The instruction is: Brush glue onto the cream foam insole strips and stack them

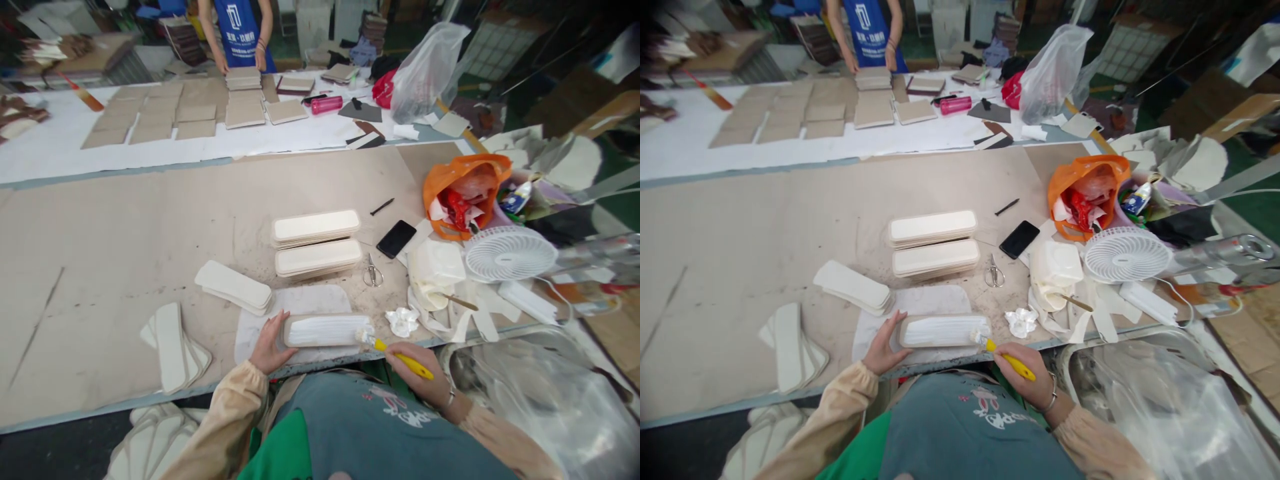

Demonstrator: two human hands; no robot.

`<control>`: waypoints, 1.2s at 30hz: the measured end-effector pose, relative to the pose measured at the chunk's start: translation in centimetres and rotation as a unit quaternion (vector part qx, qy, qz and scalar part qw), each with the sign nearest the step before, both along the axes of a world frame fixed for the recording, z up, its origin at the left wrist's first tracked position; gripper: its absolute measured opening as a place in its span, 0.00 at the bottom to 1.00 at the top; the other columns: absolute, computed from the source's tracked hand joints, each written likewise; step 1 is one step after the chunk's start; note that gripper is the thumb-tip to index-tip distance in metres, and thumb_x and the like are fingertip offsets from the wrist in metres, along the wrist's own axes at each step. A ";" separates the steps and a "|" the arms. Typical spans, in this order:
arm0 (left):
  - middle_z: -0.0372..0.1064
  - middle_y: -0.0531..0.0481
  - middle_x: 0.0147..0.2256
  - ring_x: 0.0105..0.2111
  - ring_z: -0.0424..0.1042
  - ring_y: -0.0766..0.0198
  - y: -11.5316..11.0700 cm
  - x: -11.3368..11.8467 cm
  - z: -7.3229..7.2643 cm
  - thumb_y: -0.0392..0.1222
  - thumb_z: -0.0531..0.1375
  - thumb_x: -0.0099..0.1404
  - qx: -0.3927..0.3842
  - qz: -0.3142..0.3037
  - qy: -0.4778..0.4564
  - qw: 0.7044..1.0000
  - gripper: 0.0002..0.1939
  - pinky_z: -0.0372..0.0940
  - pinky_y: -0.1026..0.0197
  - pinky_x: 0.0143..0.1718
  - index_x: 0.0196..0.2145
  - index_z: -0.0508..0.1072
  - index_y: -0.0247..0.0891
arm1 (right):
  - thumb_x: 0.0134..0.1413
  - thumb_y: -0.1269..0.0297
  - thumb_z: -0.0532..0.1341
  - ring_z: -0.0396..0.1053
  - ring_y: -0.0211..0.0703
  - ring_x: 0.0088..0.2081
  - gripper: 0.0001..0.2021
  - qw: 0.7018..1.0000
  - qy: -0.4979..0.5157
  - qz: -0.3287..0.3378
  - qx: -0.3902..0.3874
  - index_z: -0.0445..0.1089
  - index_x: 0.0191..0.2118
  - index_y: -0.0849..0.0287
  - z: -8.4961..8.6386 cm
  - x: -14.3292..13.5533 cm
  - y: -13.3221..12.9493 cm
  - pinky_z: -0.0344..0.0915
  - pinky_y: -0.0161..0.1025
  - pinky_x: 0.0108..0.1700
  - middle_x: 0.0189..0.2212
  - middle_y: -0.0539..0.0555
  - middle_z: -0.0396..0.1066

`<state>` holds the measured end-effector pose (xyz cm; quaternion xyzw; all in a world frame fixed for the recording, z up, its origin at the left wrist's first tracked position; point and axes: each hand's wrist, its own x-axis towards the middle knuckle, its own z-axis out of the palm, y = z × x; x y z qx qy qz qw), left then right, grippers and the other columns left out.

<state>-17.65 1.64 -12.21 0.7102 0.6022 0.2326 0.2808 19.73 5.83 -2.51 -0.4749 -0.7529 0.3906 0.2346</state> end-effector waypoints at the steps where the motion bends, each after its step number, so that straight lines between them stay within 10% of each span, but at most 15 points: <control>1: 0.57 0.38 0.59 0.58 0.56 0.46 -0.2 -0.1 0.1 0.50 0.64 0.53 0.004 0.006 -0.006 1.000 0.53 0.53 0.37 0.57 0.65 0.32 0.43 | 0.56 0.63 0.57 0.73 0.44 0.31 0.07 1.000 0.006 -0.001 -0.009 0.71 0.33 0.57 0.1 -0.5 0.1 0.70 0.38 0.36 0.29 0.54 0.74; 8: 0.69 0.43 0.47 0.49 0.67 0.55 -0.9 -2.8 1.9 0.47 0.58 0.61 0.067 0.204 -0.015 0.977 0.19 0.63 0.48 0.51 0.49 0.68 0.40 | 0.56 0.58 0.56 0.72 0.43 0.25 0.10 0.998 0.019 -0.023 -0.046 0.72 0.32 0.56 0.5 -2.9 0.6 0.70 0.37 0.30 0.25 0.53 0.73; 12: 0.71 0.43 0.39 0.42 0.70 0.56 -0.6 -5.3 2.4 0.47 0.52 0.65 0.074 0.287 0.002 0.955 0.15 0.66 0.48 0.46 0.43 0.70 0.37 | 0.53 0.55 0.59 0.71 0.43 0.24 0.10 0.997 0.027 -0.047 -0.050 0.72 0.33 0.55 0.1 -3.0 1.2 0.70 0.35 0.27 0.23 0.51 0.72; 28: 0.62 0.40 0.52 0.54 0.61 0.50 -1.7 -1.3 0.5 0.44 0.67 0.46 -0.065 0.108 -0.056 0.990 0.39 0.56 0.42 0.56 0.56 0.62 0.41 | 0.57 0.58 0.57 0.70 0.40 0.29 0.11 0.979 0.094 0.142 -0.112 0.72 0.34 0.59 -2.1 -14.7 3.0 0.66 0.33 0.33 0.27 0.52 0.73; 36: 0.64 0.41 0.51 0.53 0.63 0.51 -2.6 -1.6 -0.1 0.45 0.65 0.49 -0.060 0.131 -0.045 0.989 0.34 0.59 0.44 0.55 0.54 0.64 0.40 | 0.56 0.56 0.56 0.69 0.38 0.26 0.12 0.983 0.060 0.108 -0.136 0.72 0.31 0.59 -1.8 -13.7 3.0 0.64 0.32 0.28 0.25 0.51 0.72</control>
